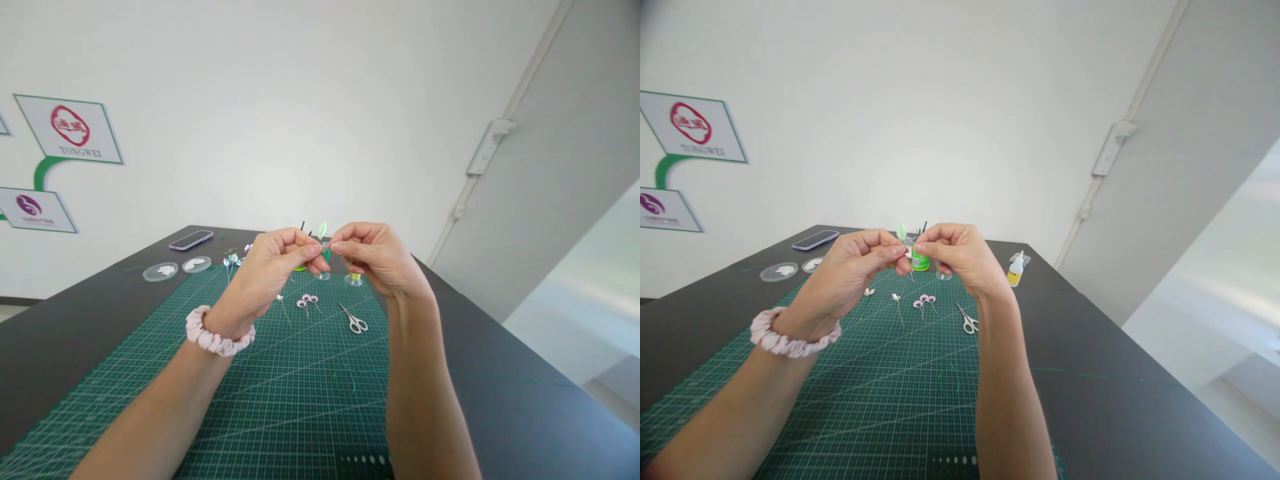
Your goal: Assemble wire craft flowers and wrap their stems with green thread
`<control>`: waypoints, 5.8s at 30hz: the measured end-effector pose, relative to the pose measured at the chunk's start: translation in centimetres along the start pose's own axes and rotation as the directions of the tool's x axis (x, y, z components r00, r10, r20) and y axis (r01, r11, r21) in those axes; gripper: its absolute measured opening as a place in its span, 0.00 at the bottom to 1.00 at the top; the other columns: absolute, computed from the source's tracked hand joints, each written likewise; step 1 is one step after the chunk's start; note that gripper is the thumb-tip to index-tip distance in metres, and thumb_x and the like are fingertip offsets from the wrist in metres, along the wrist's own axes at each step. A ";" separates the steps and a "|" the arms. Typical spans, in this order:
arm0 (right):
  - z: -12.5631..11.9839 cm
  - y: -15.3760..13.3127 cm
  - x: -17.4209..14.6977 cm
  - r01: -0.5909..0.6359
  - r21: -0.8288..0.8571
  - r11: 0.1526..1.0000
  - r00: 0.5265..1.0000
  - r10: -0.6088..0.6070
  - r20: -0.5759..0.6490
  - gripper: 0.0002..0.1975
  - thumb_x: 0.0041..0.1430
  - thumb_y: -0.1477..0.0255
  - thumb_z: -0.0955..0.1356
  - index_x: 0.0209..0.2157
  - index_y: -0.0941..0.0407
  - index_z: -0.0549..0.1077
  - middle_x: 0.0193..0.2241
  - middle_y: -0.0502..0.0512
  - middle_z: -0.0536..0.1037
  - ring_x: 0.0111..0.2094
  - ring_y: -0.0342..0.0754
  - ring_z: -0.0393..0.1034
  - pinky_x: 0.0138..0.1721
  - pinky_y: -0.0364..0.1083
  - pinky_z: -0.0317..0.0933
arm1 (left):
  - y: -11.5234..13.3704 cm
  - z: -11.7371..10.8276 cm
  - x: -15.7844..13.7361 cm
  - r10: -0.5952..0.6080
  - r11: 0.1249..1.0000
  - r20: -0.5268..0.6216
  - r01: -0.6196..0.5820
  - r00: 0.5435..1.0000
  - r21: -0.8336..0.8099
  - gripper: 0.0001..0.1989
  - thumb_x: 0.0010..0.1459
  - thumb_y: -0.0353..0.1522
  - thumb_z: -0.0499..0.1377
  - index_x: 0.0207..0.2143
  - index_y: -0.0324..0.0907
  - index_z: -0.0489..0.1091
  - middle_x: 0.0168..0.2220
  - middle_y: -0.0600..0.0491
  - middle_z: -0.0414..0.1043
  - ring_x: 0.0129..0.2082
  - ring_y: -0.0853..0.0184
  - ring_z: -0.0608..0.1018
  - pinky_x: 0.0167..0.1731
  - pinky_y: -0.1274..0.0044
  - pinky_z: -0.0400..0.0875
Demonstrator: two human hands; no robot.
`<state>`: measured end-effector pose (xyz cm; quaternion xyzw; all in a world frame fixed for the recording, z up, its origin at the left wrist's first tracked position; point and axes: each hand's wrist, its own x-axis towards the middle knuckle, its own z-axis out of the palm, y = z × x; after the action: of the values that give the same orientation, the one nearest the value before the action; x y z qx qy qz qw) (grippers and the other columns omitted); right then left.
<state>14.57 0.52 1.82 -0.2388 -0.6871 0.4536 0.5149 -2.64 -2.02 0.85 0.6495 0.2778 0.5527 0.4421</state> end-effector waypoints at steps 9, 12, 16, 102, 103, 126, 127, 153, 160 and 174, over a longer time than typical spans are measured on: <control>0.2 0.2 0.1 0.052 0.041 0.998 0.997 -0.050 -0.063 0.07 0.46 0.71 0.75 0.22 0.57 0.76 0.19 0.47 0.72 0.16 0.34 0.52 0.15 0.40 0.43 | -0.1 0.1 0.0 -0.034 0.996 0.052 0.038 0.998 -0.081 0.07 0.54 0.30 0.61 0.23 0.39 0.72 0.22 0.54 0.75 0.24 0.72 0.74 0.33 0.77 0.70; 0.3 0.2 0.1 0.053 0.046 0.998 0.997 -0.050 -0.065 0.07 0.46 0.71 0.75 0.22 0.57 0.76 0.18 0.47 0.71 0.16 0.34 0.52 0.15 0.40 0.43 | 0.0 0.0 0.0 -0.047 0.991 0.079 0.057 0.996 -0.125 0.08 0.55 0.30 0.61 0.23 0.39 0.72 0.22 0.54 0.76 0.24 0.73 0.74 0.33 0.78 0.70; 0.4 0.2 0.2 0.050 0.051 0.997 0.998 -0.047 -0.052 0.06 0.47 0.71 0.75 0.22 0.58 0.76 0.17 0.46 0.69 0.15 0.34 0.52 0.15 0.40 0.43 | 0.1 0.1 0.0 -0.066 0.983 0.095 0.081 0.993 -0.165 0.08 0.55 0.29 0.61 0.23 0.39 0.72 0.22 0.54 0.76 0.24 0.73 0.74 0.32 0.79 0.70; 0.7 0.7 0.6 0.038 0.032 0.999 0.997 -0.036 -0.067 0.07 0.46 0.71 0.74 0.21 0.58 0.74 0.17 0.46 0.71 0.15 0.34 0.55 0.16 0.40 0.45 | -0.9 1.1 0.0 -0.003 0.958 -0.005 0.001 1.000 -0.286 0.11 0.62 0.28 0.55 0.26 0.39 0.71 0.22 0.54 0.75 0.25 0.73 0.75 0.33 0.80 0.69; 0.7 0.6 0.6 0.037 0.035 0.999 0.997 -0.034 -0.072 0.07 0.45 0.71 0.74 0.21 0.58 0.74 0.17 0.46 0.72 0.15 0.34 0.55 0.16 0.40 0.45 | -0.9 1.1 0.0 -0.021 0.949 0.009 0.023 1.000 -0.316 0.10 0.62 0.28 0.55 0.27 0.38 0.71 0.22 0.54 0.75 0.25 0.74 0.75 0.32 0.80 0.68; 0.6 0.5 0.4 0.022 0.062 0.998 0.999 -0.019 -0.046 0.07 0.47 0.71 0.74 0.22 0.57 0.74 0.18 0.45 0.71 0.15 0.34 0.54 0.16 0.40 0.44 | -1.2 0.4 0.5 -0.235 0.717 0.318 0.385 0.918 -0.582 0.08 0.58 0.27 0.59 0.26 0.36 0.73 0.23 0.55 0.69 0.25 0.75 0.71 0.35 0.79 0.71; 0.6 0.5 0.4 0.023 0.066 0.998 0.999 -0.020 -0.040 0.07 0.47 0.71 0.74 0.22 0.57 0.74 0.18 0.45 0.71 0.15 0.34 0.54 0.16 0.40 0.43 | -1.2 0.4 0.5 -0.234 0.725 0.311 0.378 0.921 -0.576 0.08 0.58 0.27 0.60 0.25 0.36 0.73 0.24 0.55 0.69 0.26 0.75 0.72 0.35 0.79 0.71; 0.5 0.2 0.3 0.013 0.032 0.999 1.000 -0.013 -0.004 0.09 0.45 0.67 0.75 0.24 0.57 0.74 0.16 0.46 0.70 0.16 0.35 0.55 0.16 0.41 0.45 | -1.7 0.4 0.6 -0.087 0.923 0.250 0.172 0.964 -0.343 0.11 0.56 0.34 0.61 0.23 0.39 0.74 0.25 0.53 0.68 0.29 0.71 0.70 0.34 0.79 0.66; 0.3 0.5 0.3 0.025 0.024 0.999 0.999 -0.024 -0.029 0.07 0.46 0.69 0.74 0.24 0.57 0.75 0.18 0.47 0.71 0.16 0.35 0.55 0.16 0.41 0.45 | -1.3 0.5 0.4 -0.042 0.957 0.181 0.092 0.983 -0.276 0.11 0.57 0.33 0.59 0.23 0.40 0.74 0.25 0.53 0.70 0.29 0.71 0.70 0.35 0.78 0.65; 0.4 0.2 0.1 0.011 0.067 0.998 1.000 -0.012 0.019 0.07 0.47 0.70 0.74 0.23 0.57 0.75 0.17 0.47 0.72 0.15 0.35 0.55 0.15 0.41 0.44 | -1.4 0.4 0.4 -0.059 0.932 0.266 0.149 0.962 -0.331 0.12 0.56 0.34 0.61 0.22 0.39 0.73 0.24 0.54 0.68 0.28 0.72 0.69 0.35 0.78 0.65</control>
<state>14.11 0.53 1.72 -0.2130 -0.6779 0.4757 0.5185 -2.02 -1.14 -0.15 0.6103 0.1516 0.4818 0.6102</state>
